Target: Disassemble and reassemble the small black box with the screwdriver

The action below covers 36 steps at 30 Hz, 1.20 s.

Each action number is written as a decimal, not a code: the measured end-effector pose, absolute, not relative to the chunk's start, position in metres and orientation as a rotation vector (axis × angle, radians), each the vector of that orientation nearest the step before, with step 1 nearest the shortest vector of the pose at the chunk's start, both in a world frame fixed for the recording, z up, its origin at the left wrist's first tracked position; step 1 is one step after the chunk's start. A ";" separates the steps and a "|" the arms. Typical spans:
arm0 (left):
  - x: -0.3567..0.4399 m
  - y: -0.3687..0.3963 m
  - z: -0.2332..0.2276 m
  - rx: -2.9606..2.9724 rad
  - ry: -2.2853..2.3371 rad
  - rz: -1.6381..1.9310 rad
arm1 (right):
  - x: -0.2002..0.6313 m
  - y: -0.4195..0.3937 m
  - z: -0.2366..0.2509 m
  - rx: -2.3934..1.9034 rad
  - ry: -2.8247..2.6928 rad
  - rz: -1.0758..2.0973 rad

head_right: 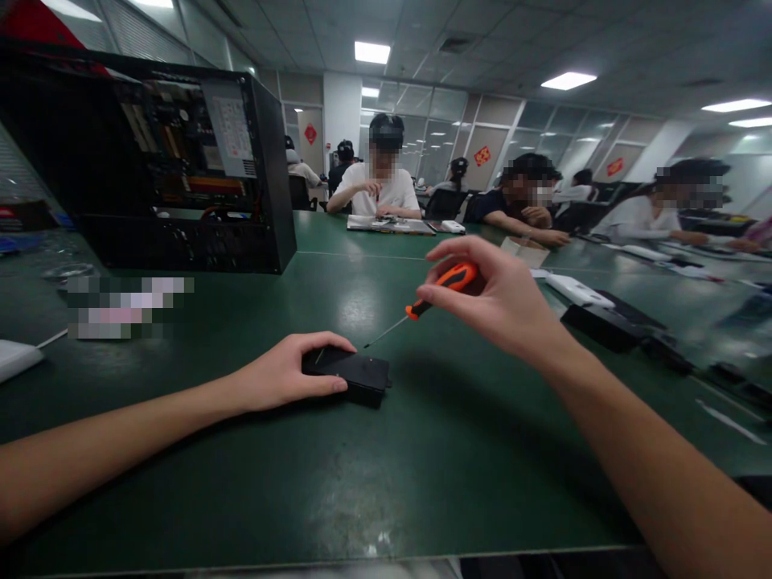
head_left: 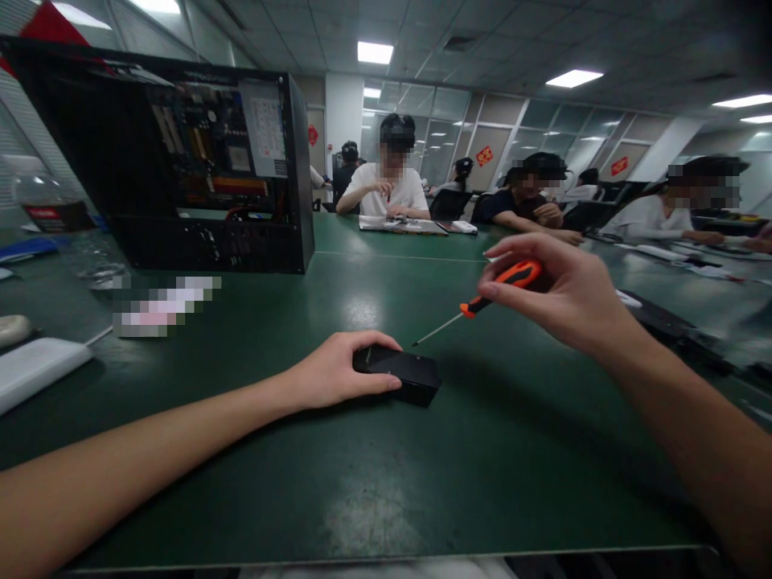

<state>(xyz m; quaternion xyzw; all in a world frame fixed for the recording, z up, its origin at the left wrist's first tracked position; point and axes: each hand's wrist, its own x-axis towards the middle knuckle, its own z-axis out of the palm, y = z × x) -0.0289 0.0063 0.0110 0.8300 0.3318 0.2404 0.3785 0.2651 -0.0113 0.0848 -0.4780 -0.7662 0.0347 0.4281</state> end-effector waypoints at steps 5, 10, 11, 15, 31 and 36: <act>-0.028 0.008 0.013 2.145 0.828 0.599 | 0.240 -0.011 0.118 -1.037 -2.240 -0.006; -0.029 0.010 0.011 2.139 0.799 0.579 | 0.208 -0.013 0.149 -0.921 -2.476 -0.031; -0.030 0.010 0.011 2.136 0.793 0.575 | 0.202 -0.014 0.153 -0.878 -2.505 -0.034; -0.031 0.010 0.010 2.140 0.788 0.584 | 0.187 -0.019 0.159 -0.676 -2.652 0.008; -0.040 0.013 0.015 2.107 0.801 0.514 | 0.188 -0.004 0.148 -0.522 -2.691 0.038; -0.047 0.017 0.019 2.109 0.754 0.459 | 0.188 -0.002 0.148 -0.505 -2.702 0.064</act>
